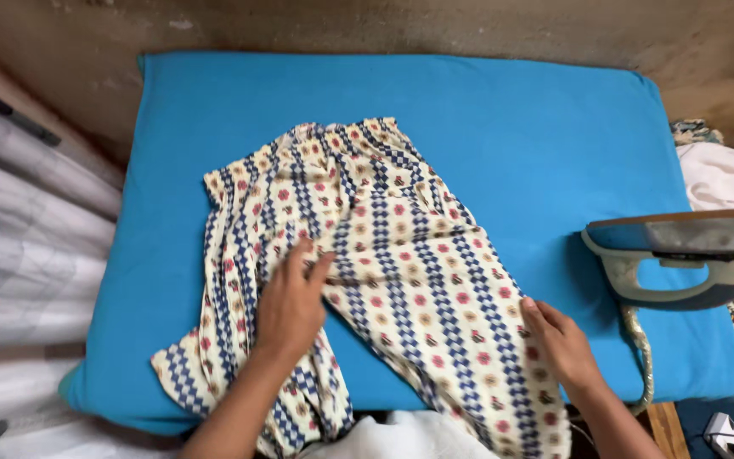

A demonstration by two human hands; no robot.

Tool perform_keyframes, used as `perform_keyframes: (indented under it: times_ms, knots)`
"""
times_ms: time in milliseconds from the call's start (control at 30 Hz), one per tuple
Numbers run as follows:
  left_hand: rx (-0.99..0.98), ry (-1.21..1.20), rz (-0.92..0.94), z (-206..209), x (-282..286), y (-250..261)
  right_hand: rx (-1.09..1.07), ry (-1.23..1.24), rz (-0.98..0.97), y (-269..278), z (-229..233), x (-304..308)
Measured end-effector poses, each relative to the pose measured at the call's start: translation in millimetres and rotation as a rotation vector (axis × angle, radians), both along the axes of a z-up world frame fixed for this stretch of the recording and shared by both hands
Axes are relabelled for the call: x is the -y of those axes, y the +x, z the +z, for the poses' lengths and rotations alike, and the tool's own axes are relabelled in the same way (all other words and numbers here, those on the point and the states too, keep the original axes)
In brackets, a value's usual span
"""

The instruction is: The person irons a patterned garment on a blue ironing board. They repeatedly smooth the fabric with their hands, reposition the garment, and pass a steam iron over different sections to remove wrinkles.

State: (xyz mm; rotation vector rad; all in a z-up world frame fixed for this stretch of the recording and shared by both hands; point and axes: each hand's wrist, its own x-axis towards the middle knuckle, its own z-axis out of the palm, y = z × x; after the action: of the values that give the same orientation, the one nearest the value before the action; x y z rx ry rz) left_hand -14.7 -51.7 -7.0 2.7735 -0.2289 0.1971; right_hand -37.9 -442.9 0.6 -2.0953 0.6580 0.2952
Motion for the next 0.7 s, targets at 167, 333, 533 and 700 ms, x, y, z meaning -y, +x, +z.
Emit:
perform_keyframes:
  times_ms: [167, 333, 533, 700]
  knots:
    - [-0.042, 0.174, 0.071, 36, -4, -25, -0.266, 0.146, 0.168, 3, 20, -1]
    - [0.185, 0.346, 0.092, 42, 23, -32, -0.218, 0.264, 0.146, 18, 22, -16]
    - [-0.085, -0.001, -0.240, 18, 23, -34, 0.004, 0.502, 0.071, 35, 5, -12]
    - [-0.139, -0.083, -0.260, 34, 2, -33, -0.030, 0.246, 0.062, 30, 8, 4]
